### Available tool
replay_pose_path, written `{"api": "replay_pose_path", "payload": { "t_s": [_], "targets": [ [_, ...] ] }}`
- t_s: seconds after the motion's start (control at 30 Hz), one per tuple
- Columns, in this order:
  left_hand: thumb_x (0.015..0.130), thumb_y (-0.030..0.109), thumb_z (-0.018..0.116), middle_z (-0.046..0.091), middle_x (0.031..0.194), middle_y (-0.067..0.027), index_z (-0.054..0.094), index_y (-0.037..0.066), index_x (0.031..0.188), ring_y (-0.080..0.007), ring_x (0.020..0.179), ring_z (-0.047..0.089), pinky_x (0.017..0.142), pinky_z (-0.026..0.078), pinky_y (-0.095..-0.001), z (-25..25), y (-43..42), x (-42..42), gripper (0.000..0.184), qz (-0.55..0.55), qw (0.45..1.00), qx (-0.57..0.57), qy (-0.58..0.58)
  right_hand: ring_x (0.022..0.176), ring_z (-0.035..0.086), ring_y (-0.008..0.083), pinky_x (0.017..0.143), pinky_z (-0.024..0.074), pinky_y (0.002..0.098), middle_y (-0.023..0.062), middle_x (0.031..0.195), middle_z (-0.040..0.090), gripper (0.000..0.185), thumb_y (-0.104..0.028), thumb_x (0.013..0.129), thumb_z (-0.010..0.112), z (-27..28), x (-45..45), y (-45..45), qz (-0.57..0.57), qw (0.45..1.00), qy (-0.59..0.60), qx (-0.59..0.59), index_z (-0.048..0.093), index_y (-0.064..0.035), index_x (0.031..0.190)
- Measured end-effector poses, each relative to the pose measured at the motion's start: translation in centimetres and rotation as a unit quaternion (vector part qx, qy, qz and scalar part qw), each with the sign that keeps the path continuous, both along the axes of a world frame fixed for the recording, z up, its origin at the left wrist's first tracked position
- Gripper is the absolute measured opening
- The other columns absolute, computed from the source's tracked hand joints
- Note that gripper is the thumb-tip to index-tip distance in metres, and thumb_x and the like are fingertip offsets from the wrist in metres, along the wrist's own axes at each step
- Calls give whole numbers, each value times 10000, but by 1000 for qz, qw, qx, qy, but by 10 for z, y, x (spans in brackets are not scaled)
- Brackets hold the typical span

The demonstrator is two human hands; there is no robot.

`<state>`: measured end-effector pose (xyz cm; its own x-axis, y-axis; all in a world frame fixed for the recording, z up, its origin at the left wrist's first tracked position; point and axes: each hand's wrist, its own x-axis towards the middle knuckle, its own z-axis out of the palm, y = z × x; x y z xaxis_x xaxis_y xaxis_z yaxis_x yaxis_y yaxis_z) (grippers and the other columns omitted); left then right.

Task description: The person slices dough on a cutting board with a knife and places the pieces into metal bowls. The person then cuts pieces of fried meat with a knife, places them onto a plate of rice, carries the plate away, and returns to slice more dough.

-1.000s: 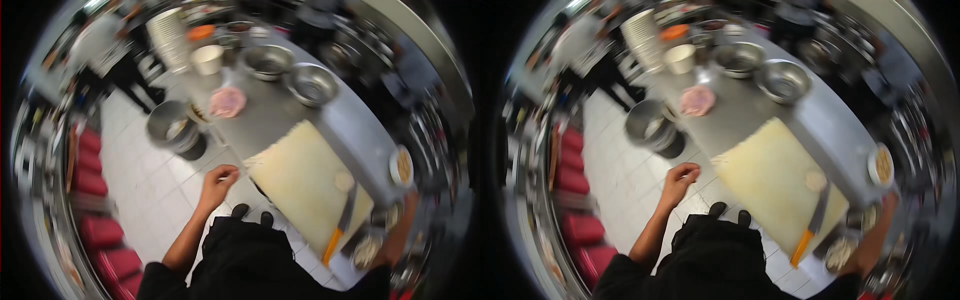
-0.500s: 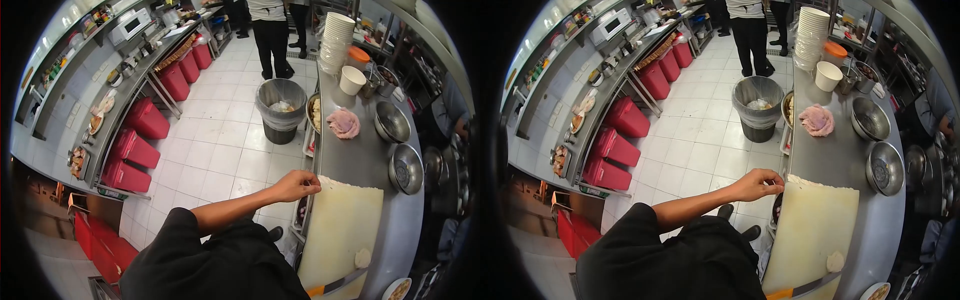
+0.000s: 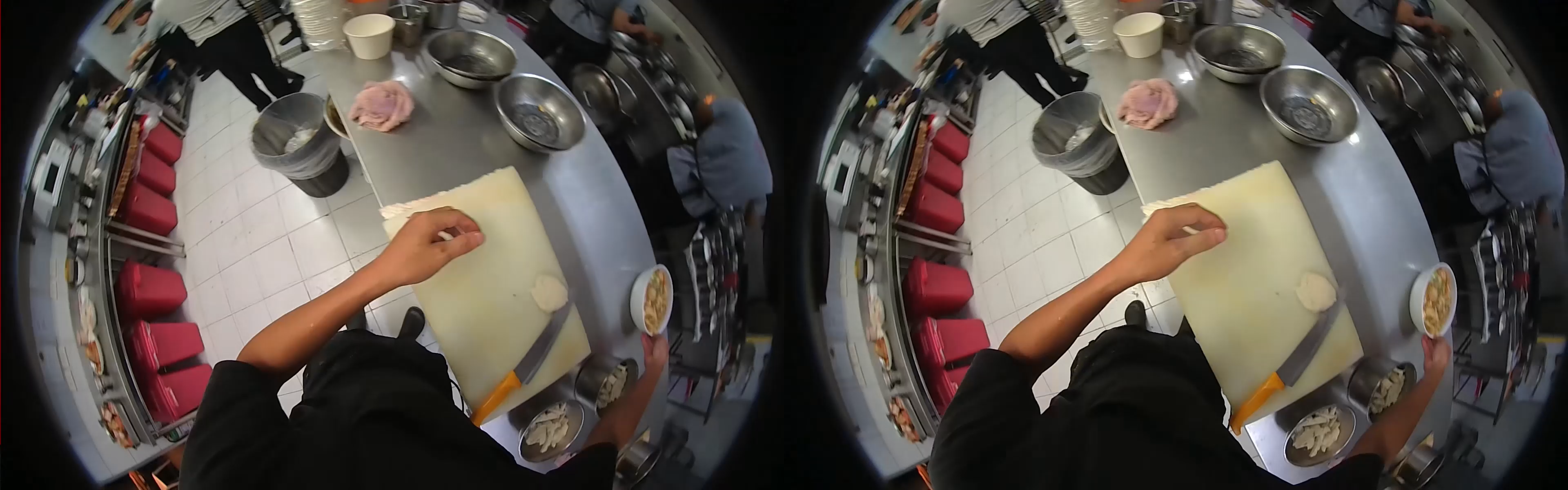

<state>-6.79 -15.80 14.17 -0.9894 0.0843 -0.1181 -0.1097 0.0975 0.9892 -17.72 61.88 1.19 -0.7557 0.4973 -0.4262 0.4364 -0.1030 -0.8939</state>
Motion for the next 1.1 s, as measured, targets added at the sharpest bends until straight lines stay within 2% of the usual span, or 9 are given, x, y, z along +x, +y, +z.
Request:
{"api": "replay_pose_path", "payload": {
  "t_s": [0.2, 0.43, 0.63, 0.7, 0.8, 0.87, 0.93, 1.03, 1.1],
  "targets": [
    [1012, 282, 619, 688, 1141, -152, 690, -17, 1137, -233, 1003, 680, 853, 552, -360, -6, 84, -54, 332, -77, 989, 0, 124, 1009, 687, 291, 886, 604, 378, 184, 1091, 654, 299, -84, 930, 552, 16, -20, -62, 60, 998, -10, 8, 577, 89, 1173],
    [1033, 377, 535, 699, 1123, -152, 677, 0, 1171, -235, 956, 661, 832, 518, -373, -38, 171, -129, 426, -44, 997, 7, 55, 1044, 685, 281, 924, 582, 384, 183, 1149, 654, 252, -20, 921, 534, 27, -57, -151, 165, 986, 14, 10, 593, 80, 1144],
    [1053, 375, 469, 689, 1163, -127, 608, 41, 1311, -249, 1033, 635, 880, 507, -385, -119, 210, -189, 445, 32, 995, 82, -37, 998, 705, 253, 890, 580, 382, 163, 1132, 675, 291, -8, 917, 505, 36, -79, -233, 237, 971, 32, 5, 578, 82, 1184],
    [1057, 379, 445, 651, 1266, -136, 580, 70, 1366, -272, 1134, 603, 932, 500, -429, -136, 209, -205, 458, 34, 989, 114, -87, 957, 705, 252, 864, 582, 382, 150, 1105, 681, 302, -44, 926, 517, 36, -85, -255, 258, 966, 32, 7, 579, 65, 1201],
    [1028, 332, 371, 674, 1144, -186, 643, 67, 1241, -328, 1020, 628, 823, 530, -454, -120, 202, -201, 435, 121, 972, 156, -126, 924, 693, 272, 837, 577, 395, 137, 1085, 678, 334, -135, 949, 537, 42, -86, -289, 273, 962, -5, -4, 579, 21, 1241],
    [1026, 332, 367, 661, 1130, -148, 638, 107, 1258, -300, 978, 619, 748, 534, -461, -117, 197, -206, 422, 137, 958, 189, -169, 956, 664, 313, 833, 564, 446, 150, 1148, 642, 426, -298, 983, 553, 38, -94, -294, 266, 963, -16, -48, 548, -58, 1333],
    [1030, 355, 361, 626, 1152, -106, 614, 171, 1298, -270, 985, 598, 709, 530, -473, -116, 189, -209, 412, 97, 952, 211, -199, 994, 652, 335, 844, 557, 490, 166, 1227, 610, 472, -359, 997, 534, 36, -102, -309, 243, 967, -22, -69, 519, -74, 1372],
    [1030, 380, 356, 610, 1262, -144, 590, 151, 1337, -293, 1095, 589, 820, 518, -528, -122, 188, -220, 449, 107, 926, 286, -222, 1085, 632, 385, 906, 533, 586, 177, 1352, 562, 524, -452, 1038, 460, 33, -117, -328, 242, 962, -59, -114, 483, -99, 1424],
    [1032, 390, 347, 586, 1329, -182, 563, 100, 1372, -311, 1179, 567, 918, 486, -524, -90, 181, -214, 496, 130, 902, 287, -295, 1131, 624, 394, 938, 521, 616, 175, 1361, 569, 520, -454, 1056, 421, 33, -123, -342, 256, 951, -71, -156, 485, -89, 1421]
  ]
}}
